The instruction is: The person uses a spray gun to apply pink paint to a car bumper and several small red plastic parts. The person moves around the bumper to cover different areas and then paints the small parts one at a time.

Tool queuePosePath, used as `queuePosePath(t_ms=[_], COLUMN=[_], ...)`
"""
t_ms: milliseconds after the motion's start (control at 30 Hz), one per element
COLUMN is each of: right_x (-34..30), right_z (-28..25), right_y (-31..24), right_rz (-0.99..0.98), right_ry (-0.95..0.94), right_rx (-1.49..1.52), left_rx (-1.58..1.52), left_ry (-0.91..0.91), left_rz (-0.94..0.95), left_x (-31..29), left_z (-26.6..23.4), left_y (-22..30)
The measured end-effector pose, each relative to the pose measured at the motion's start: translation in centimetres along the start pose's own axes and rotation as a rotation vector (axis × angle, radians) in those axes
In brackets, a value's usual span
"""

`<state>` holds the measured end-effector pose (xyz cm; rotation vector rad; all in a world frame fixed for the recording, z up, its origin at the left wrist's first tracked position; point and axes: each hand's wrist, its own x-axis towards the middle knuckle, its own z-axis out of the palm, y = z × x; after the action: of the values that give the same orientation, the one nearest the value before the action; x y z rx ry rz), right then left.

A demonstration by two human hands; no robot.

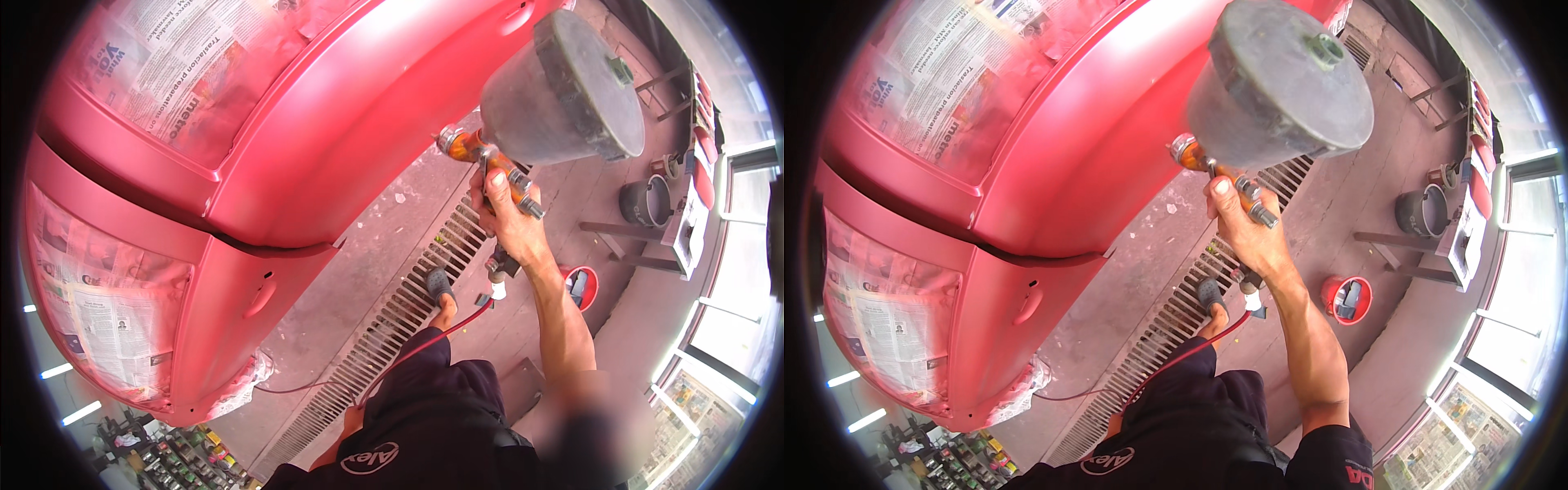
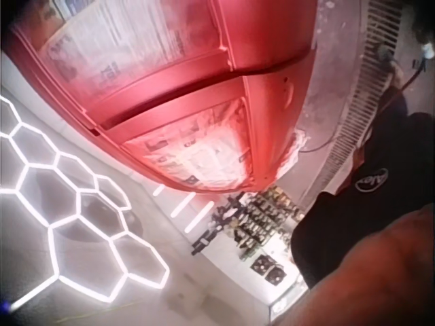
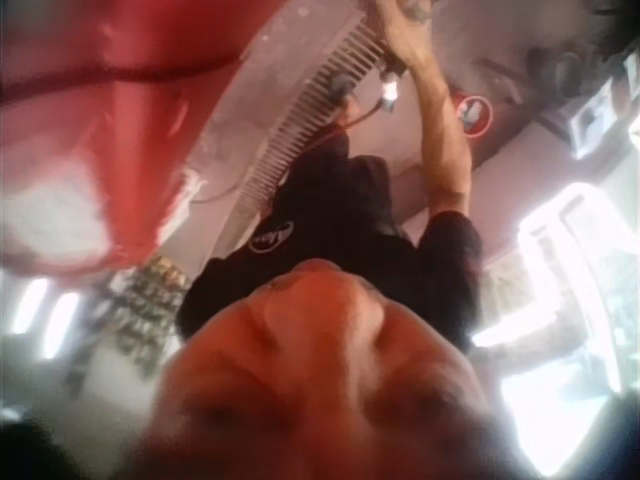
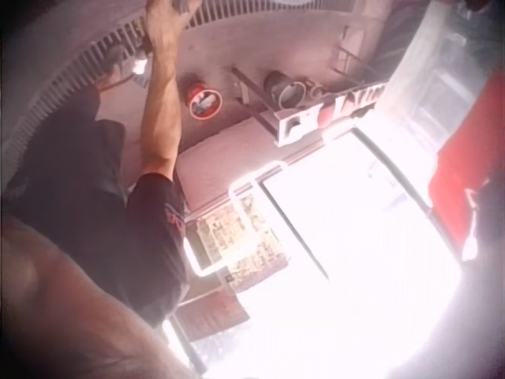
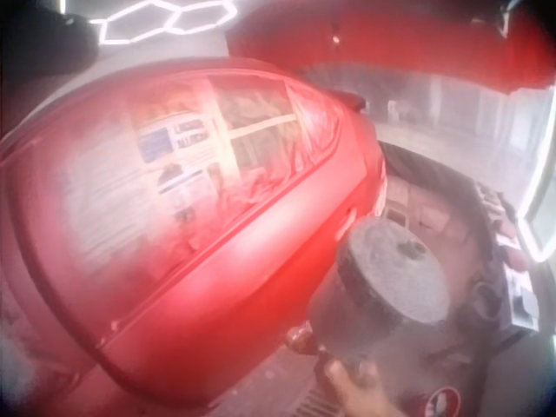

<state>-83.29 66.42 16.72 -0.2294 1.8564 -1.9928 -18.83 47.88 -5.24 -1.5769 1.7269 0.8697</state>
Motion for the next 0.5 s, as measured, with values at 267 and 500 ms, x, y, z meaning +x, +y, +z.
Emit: queuePosePath(t_ms=[267,500], right_x=[1.7,0.7], right_z=[-1.7,-1.9], right_y=[-1.9,-1.2], right_rz=[-0.085,-0.025], right_ry=[0.266,0.060], right_rx=[0.060,0.127], left_rx=[0.007,0.033], left_ry=[-0.009,-0.010], left_rz=[0.020,0.015], left_x=[0.3,-1.4], left_z=[-0.7,-1.8], left_y=[2.2,2.9])
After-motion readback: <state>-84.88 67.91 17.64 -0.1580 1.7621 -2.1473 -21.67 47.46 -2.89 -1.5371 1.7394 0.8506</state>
